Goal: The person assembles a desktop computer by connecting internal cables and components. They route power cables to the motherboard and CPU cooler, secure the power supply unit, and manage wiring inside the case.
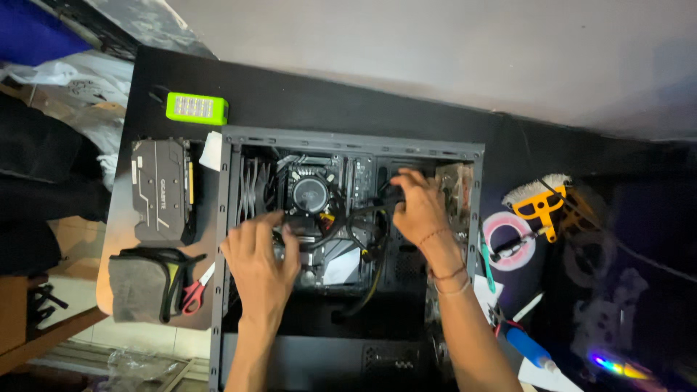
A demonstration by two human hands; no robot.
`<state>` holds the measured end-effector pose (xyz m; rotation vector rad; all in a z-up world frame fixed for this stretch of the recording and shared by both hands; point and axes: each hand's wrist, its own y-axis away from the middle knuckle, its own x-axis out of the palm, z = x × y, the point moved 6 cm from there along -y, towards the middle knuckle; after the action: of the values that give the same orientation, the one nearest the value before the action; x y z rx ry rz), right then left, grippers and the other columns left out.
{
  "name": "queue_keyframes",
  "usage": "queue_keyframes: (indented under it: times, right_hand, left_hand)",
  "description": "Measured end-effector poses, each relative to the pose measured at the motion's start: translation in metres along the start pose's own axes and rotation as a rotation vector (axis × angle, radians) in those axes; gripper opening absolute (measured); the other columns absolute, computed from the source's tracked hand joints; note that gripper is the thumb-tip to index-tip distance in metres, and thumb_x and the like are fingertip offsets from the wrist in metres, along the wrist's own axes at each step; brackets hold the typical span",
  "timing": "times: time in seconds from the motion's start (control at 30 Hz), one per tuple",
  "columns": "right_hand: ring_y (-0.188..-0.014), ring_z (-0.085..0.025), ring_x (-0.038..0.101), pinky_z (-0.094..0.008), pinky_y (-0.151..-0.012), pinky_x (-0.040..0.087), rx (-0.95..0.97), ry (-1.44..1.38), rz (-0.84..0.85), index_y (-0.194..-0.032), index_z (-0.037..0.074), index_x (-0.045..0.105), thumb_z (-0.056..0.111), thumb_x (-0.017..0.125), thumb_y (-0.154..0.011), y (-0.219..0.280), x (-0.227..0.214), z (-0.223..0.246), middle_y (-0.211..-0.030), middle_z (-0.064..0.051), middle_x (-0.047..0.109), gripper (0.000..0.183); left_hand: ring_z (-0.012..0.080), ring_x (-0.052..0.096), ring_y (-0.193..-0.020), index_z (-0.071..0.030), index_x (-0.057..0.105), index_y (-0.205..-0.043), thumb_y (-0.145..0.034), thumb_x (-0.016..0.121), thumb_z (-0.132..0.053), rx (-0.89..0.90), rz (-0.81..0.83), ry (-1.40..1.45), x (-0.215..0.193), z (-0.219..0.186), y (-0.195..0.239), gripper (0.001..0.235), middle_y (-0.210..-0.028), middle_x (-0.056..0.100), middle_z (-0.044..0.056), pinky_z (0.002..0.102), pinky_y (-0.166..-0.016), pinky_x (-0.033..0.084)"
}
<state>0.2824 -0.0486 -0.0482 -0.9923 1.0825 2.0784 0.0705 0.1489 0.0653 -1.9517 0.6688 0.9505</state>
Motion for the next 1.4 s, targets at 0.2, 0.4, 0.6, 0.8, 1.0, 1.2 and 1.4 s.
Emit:
queue_keyframes:
  times: [0.2,0.4,0.6,0.8,1.0,1.2,1.4]
  right_hand:
    - [-0.132,-0.035,0.048,-0.068,-0.115,0.035,-0.306,0.207,0.136,-0.1,0.001,0.075,0.036,0.045,-0.104,-0.006,0.003,0.051,-0.123,-0.011,0.071,0.046]
    - [-0.151,-0.043,0.046,-0.072,-0.134,0.011,-0.076,0.405,0.425,-0.064,0.005,0.074,0.066,0.017,-0.11,-0.018,-0.018,0.089,-0.09,-0.021,0.078,0.095]
    - [-0.152,-0.041,0.045,-0.067,-0.135,0.014,-0.049,0.355,0.459,-0.072,0.009,0.077,0.076,0.021,-0.104,-0.032,-0.001,0.085,-0.104,-0.022,0.078,0.093]
    - [-0.129,-0.04,0.065,-0.064,-0.118,0.036,-0.173,0.44,0.355,-0.098,0.02,0.08,0.073,0.041,-0.107,-0.031,0.025,0.057,-0.097,-0.012,0.083,0.067]
    - [-0.128,-0.04,0.057,-0.062,-0.109,0.033,-0.222,0.606,0.45,-0.108,0.028,0.075,0.064,0.034,-0.111,-0.022,0.037,0.043,-0.086,-0.002,0.08,0.054]
    - [-0.143,-0.039,0.051,-0.067,-0.119,0.023,-0.162,0.747,0.563,-0.128,0.036,0.064,0.07,0.03,-0.108,-0.02,0.044,0.041,-0.097,0.003,0.08,0.052]
    - [-0.121,-0.035,0.054,-0.064,-0.106,0.032,-0.334,0.656,0.32,-0.097,0.028,0.072,0.073,0.04,-0.104,-0.015,0.054,0.024,-0.07,0.003,0.076,0.056]
  left_hand:
    - [0.0207,0.06,-0.077,-0.015,0.069,-0.096,-0.099,0.067,-0.017,-0.07,0.218,0.046,0.026,0.001,0.015,0.004,-0.084,0.072,0.0,0.042,-0.087,0.039]
    - [0.0214,0.049,-0.067,-0.016,0.054,-0.083,-0.092,0.065,-0.009,0.022,0.284,0.037,0.03,-0.002,0.019,0.016,-0.07,0.052,0.0,0.04,-0.077,0.033]
    - [0.0245,0.07,-0.077,-0.015,0.07,-0.128,-0.105,0.053,-0.043,-0.171,0.378,0.16,0.044,-0.037,-0.022,0.04,-0.098,0.078,0.0,0.036,-0.069,0.052]
    - [0.0304,0.078,-0.095,-0.03,0.06,-0.144,-0.092,0.068,-0.044,-0.324,0.868,0.167,0.094,-0.02,0.005,0.054,-0.115,0.069,0.002,0.052,-0.061,0.07]
    - [0.0196,0.062,-0.047,-0.041,0.077,-0.106,-0.065,0.071,-0.028,-0.286,0.476,0.005,0.087,-0.036,0.01,0.044,-0.097,0.067,-0.016,0.031,-0.036,0.055]
    - [0.016,0.066,-0.046,-0.038,0.081,-0.093,-0.063,0.087,-0.038,-0.337,0.477,0.086,0.092,-0.032,0.011,0.03,-0.095,0.07,-0.016,0.031,-0.038,0.056]
    - [0.0169,0.073,-0.063,-0.036,0.069,-0.084,-0.062,0.073,-0.024,-0.358,0.456,-0.007,0.095,-0.04,0.002,0.025,-0.13,0.068,-0.018,0.034,-0.035,0.057]
